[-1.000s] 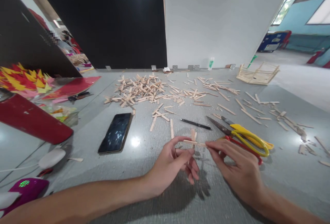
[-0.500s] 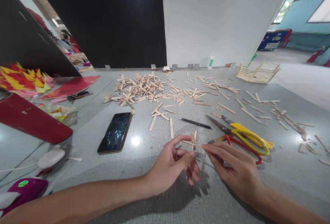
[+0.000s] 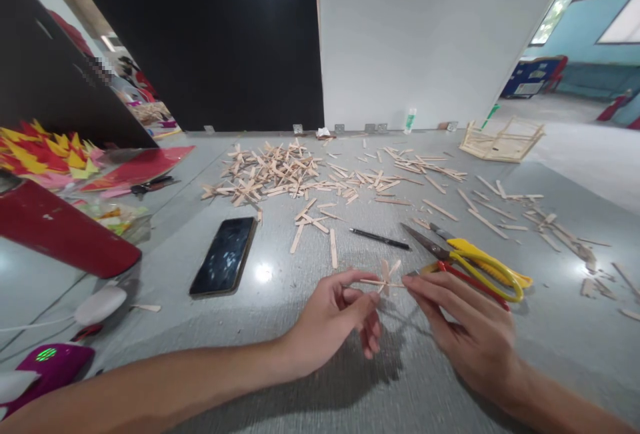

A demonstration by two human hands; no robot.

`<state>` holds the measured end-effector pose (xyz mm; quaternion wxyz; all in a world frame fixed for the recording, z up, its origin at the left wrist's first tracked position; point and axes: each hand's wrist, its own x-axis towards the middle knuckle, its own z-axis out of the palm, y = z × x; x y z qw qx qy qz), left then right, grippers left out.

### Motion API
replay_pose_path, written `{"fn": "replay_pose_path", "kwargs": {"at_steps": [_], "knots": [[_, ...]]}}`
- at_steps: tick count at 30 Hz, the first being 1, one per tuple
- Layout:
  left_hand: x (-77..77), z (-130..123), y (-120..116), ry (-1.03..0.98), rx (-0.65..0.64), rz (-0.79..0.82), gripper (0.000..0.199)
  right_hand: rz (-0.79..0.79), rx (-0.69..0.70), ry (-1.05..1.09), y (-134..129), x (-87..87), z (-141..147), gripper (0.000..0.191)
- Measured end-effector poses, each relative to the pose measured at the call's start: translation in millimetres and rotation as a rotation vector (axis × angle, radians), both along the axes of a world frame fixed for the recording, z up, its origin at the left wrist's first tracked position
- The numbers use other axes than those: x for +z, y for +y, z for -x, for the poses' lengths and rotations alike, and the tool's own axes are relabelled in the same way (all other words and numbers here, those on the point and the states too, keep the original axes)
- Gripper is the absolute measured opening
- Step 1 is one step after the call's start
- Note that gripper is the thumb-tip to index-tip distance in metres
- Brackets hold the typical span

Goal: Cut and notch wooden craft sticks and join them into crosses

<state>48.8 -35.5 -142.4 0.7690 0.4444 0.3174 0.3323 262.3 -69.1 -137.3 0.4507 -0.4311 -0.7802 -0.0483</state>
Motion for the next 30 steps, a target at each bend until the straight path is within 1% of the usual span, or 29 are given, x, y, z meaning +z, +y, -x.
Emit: {"fn": "replay_pose_path", "kwargs": {"at_steps": [3,4,6,8,9,10,12,14,16,19,21,24,27,30], "knots": [[0.6,1,0,0.026,0.007,0.04,0.064,0.075,-0.014,0.057,-4,0.3,1,0.025],[0.7,2,0,0.036,0.012,0.049,0.069,0.077,-0.016,0.058,-5,0.4,1,0.024],[0.5,2,-1,0.061,-0.002,0.061,0.073,0.029,0.019,-0.003,-8,0.9,0,0.027],[-0.4,3,-2,0.081,-0.039,0.078,0.071,-0.028,0.07,-0.062,-10,2.3,0,0.032],[-1.0,2,-3,0.082,-0.063,0.086,0.069,-0.022,0.072,-0.052,-10,3.2,1,0.031],[-1.7,2,-4,0.08,-0.088,0.093,0.067,0.017,0.053,-0.005,-9,4.3,2,0.028],[-2.8,1,-5,0.069,-0.124,0.094,0.059,0.159,0.006,0.187,-8,6.1,5,0.019],[-3.0,0,-5,0.069,-0.145,0.093,0.051,0.338,0.017,0.418,-6,7.1,9,0.011],[-2.3,0,-5,0.073,-0.138,0.102,0.045,0.481,0.053,0.594,-7,8.0,11,0.006],[-0.1,-1,-3,0.066,-0.085,0.111,0.042,0.625,0.044,0.74,-9,10.7,12,0.018],[1.1,-1,-3,0.054,-0.03,0.102,0.041,0.681,0.034,0.811,-10,13.9,13,0.026],[0.9,-1,-3,0.011,0.022,0.085,0.04,0.725,0.05,0.901,-8,19.0,14,0.032],[-1.4,-1,-4,-0.028,0.027,0.074,0.039,0.736,0.088,0.96,-4,21.1,17,0.034],[-3.8,0,-5,-0.043,0.026,0.069,0.039,0.783,0.107,1.026,-1,17.6,17,0.034]]}}
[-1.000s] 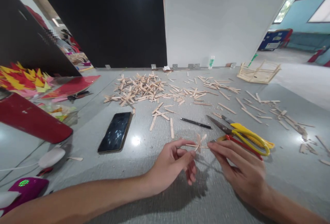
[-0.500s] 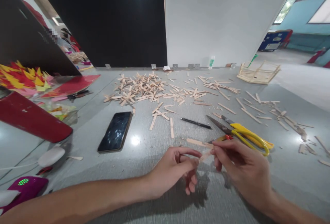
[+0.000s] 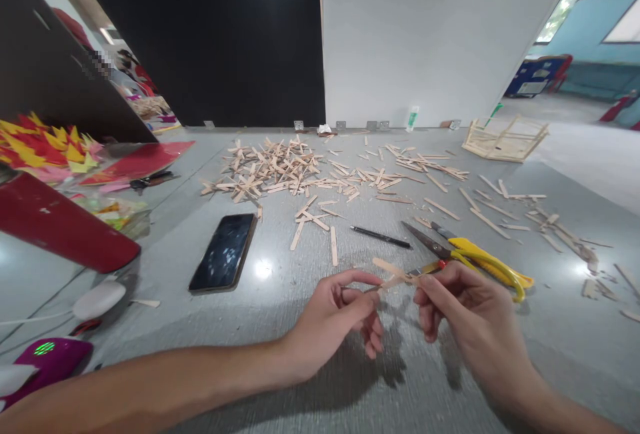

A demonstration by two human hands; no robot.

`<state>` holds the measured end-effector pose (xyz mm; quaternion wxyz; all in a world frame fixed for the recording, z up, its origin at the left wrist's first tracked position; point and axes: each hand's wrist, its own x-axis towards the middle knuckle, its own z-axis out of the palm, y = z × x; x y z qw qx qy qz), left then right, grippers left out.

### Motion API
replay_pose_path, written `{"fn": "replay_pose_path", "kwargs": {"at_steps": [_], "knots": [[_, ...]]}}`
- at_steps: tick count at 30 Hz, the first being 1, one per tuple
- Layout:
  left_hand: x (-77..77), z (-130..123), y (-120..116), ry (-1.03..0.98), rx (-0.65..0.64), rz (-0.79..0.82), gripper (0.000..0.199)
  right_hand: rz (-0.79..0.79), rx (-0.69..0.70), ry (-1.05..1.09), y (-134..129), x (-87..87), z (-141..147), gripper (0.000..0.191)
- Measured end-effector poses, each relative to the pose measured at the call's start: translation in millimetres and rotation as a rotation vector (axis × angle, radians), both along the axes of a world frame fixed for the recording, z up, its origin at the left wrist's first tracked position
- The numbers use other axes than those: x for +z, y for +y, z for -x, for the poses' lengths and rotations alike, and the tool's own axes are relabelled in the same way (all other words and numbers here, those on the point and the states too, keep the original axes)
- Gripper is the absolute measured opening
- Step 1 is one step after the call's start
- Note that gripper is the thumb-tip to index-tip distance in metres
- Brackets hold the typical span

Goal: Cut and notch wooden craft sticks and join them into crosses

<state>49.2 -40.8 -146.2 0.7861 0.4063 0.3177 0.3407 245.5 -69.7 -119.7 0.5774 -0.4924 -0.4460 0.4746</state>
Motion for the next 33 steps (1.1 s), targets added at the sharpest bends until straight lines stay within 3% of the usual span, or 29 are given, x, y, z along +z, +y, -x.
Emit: {"fn": "replay_pose_path", "kwargs": {"at_steps": [7,14,33], "knots": [[0.8,0,-1,-0.025,-0.036,-0.053,0.038,0.167,0.15,0.175,0,-14.1,-2,0.036],[1.7,1,-2,-0.045,-0.064,-0.081,0.043,0.137,0.213,0.089,1,-13.0,4,0.036],[-1.4,0,-1,0.015,-0.078,-0.146,0.042,0.07,0.174,0.013,0,-8.7,2,0.028]]}}
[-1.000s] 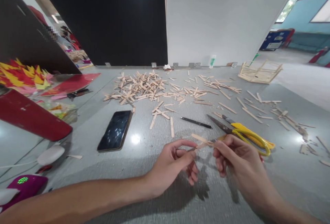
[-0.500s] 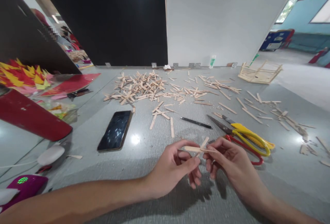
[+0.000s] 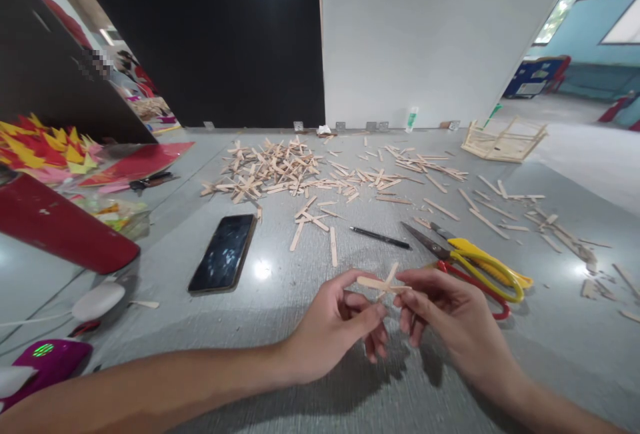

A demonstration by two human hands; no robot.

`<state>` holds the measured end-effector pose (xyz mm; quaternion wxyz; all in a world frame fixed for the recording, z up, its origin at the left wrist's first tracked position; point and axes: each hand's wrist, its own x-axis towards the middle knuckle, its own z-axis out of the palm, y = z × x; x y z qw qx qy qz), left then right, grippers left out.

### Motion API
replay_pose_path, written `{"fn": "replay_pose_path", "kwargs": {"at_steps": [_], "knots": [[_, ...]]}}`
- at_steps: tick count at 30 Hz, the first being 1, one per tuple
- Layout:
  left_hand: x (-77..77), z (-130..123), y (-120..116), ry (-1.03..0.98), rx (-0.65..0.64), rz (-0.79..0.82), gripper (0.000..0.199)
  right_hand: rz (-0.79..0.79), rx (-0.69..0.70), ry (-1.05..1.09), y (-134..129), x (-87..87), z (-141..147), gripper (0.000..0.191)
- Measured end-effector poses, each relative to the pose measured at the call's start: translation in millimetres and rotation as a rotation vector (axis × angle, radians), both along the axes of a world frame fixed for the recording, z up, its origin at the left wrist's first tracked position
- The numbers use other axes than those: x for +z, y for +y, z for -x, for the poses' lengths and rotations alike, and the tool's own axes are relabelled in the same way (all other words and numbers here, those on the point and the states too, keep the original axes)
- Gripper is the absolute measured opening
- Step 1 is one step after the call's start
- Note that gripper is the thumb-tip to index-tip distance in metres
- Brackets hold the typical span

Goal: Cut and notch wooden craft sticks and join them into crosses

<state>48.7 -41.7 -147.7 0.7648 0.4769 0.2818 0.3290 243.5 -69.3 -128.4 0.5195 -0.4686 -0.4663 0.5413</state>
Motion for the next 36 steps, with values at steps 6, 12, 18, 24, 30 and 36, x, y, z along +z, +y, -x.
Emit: {"fn": "replay_pose_path", "kwargs": {"at_steps": [6,12,18,24,30,36], "knots": [[1.5,1,-1,0.059,-0.023,0.025,0.054,-0.036,-0.027,-0.066,-5,2.0,2,0.014],[6.0,3,-4,0.14,-0.059,0.08,0.068,-0.194,-0.039,-0.107,-8,2.9,1,0.007],[5.4,2,-8,0.119,-0.013,-0.001,0.051,-0.278,-0.022,-0.151,-9,0.8,1,0.02],[-2.2,0,-8,0.069,0.017,-0.011,0.049,-0.307,-0.065,-0.164,-10,0.2,0,0.02],[-3.2,-1,-6,0.07,0.015,-0.004,0.053,-0.287,-0.069,-0.185,-12,0.2,-3,0.021],[-5.0,0,-6,0.076,0.01,-0.003,0.053,-0.275,-0.051,-0.17,-11,-1.8,-5,0.019]]}}
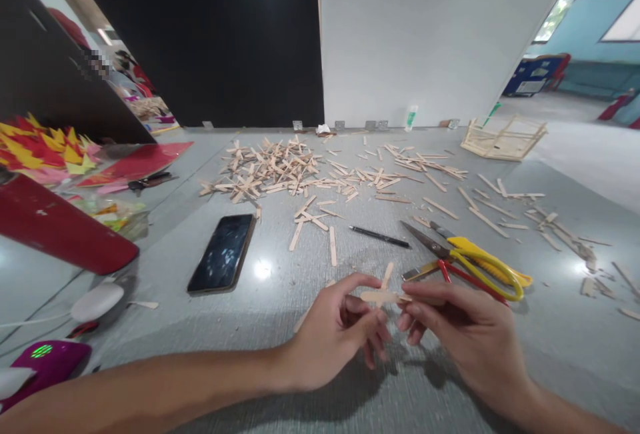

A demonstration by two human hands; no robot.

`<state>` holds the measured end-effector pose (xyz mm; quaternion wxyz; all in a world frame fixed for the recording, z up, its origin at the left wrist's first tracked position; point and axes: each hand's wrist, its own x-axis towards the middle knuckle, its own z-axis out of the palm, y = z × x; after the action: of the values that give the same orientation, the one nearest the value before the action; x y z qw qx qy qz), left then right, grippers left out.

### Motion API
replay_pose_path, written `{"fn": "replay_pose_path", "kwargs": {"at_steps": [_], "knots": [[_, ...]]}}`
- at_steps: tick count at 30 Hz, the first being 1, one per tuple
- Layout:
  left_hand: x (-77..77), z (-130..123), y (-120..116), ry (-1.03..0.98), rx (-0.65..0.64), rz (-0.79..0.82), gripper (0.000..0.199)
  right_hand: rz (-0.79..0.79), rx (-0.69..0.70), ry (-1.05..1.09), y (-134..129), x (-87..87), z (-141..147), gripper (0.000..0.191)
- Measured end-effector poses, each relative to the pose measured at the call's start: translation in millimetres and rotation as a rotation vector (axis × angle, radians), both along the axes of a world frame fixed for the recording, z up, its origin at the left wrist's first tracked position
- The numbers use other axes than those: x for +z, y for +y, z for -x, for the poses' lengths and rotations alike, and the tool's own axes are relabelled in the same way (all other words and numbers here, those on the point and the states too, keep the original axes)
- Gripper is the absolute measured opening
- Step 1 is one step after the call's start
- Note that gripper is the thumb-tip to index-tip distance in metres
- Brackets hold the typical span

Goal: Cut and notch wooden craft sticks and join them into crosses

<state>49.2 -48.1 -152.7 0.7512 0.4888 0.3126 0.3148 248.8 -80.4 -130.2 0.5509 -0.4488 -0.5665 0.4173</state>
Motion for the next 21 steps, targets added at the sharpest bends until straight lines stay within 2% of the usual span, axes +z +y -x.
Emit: {"fn": "replay_pose_path", "kwargs": {"at_steps": [11,16,21], "knots": [[4.6,2,-1,-0.015,-0.084,-0.002,0.047,0.035,-0.017,-0.159,4,-4.8,0,0.01],[4.7,2,0,-0.049,-0.094,0.035,0.047,0.155,-0.004,-0.102,3,-11.3,0,0.012],[4.3,3,2,-0.068,-0.102,-0.01,0.038,0.264,0.044,-0.052,3,-9.5,4,0.016]]}}
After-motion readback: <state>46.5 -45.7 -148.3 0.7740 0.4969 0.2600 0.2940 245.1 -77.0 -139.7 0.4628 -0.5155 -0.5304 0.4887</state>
